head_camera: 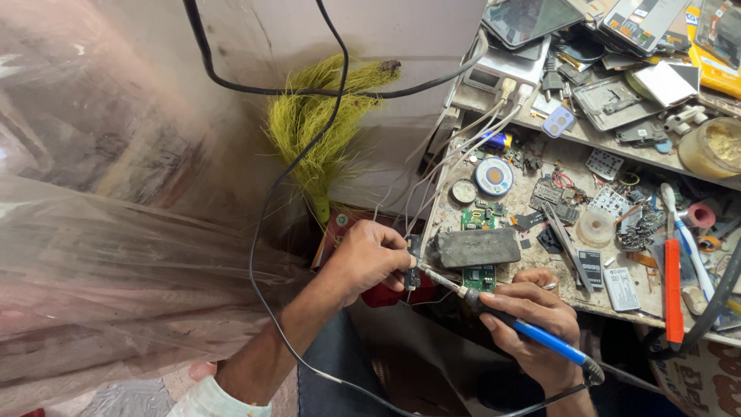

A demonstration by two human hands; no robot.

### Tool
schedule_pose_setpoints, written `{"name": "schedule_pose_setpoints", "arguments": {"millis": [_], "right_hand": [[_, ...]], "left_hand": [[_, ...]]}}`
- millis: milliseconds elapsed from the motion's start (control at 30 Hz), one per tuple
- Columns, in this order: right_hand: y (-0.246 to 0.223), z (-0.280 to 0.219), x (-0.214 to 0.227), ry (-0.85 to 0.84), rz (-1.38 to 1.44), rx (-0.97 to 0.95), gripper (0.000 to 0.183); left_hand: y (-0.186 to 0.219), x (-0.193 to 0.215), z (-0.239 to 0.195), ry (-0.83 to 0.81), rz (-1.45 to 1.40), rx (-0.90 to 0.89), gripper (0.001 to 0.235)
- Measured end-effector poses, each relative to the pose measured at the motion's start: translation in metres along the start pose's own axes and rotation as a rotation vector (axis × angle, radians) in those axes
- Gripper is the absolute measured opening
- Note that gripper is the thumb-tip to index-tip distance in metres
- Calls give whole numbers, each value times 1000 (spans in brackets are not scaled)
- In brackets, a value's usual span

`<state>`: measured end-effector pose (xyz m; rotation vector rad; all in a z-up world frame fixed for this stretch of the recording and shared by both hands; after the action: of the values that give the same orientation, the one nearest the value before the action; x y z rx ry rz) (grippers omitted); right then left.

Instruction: The person is soldering electronic components onto a circuit board using a soldering iron and solder wire, frequently repositioning the board and the wire by hand on a cluttered workbench.

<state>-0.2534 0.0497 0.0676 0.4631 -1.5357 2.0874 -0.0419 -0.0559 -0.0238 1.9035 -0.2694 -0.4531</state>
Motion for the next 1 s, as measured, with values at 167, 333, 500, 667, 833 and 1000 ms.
{"name": "schedule_pose_setpoints", "arguments": {"millis": [167,333,500,667,833,1000], "right_hand": [[0,0,3,7,18,14,36],[1,-1,5,19,41,-11,36],[1,-1,4,17,40,-10,35],[2,-1,1,2,25,-8,36],[1,-2,2,8,32,11,37],[2,-1,2,5,43,-5,37]], "left_hand": [[1,1,0,23,44,-13,9],[2,0,-1,17,34,-22,9],[5,0,-2,19,51,-12,10],[8,1,-4,28,87,11,11],[9,-1,-2,22,69,-36,12],[7,0,-1,27,90,-25,11]]}}
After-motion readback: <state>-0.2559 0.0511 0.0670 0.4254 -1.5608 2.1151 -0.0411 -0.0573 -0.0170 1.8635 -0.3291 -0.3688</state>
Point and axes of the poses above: each hand's wrist, its own z-axis towards the middle knuckle, its own x-axis out of the back of the hand, y = z × x, the point moved 9 cm from there along z, towards the middle knuckle, and after that the axes turned 12 degrees about -x, right-handed, at the moved point
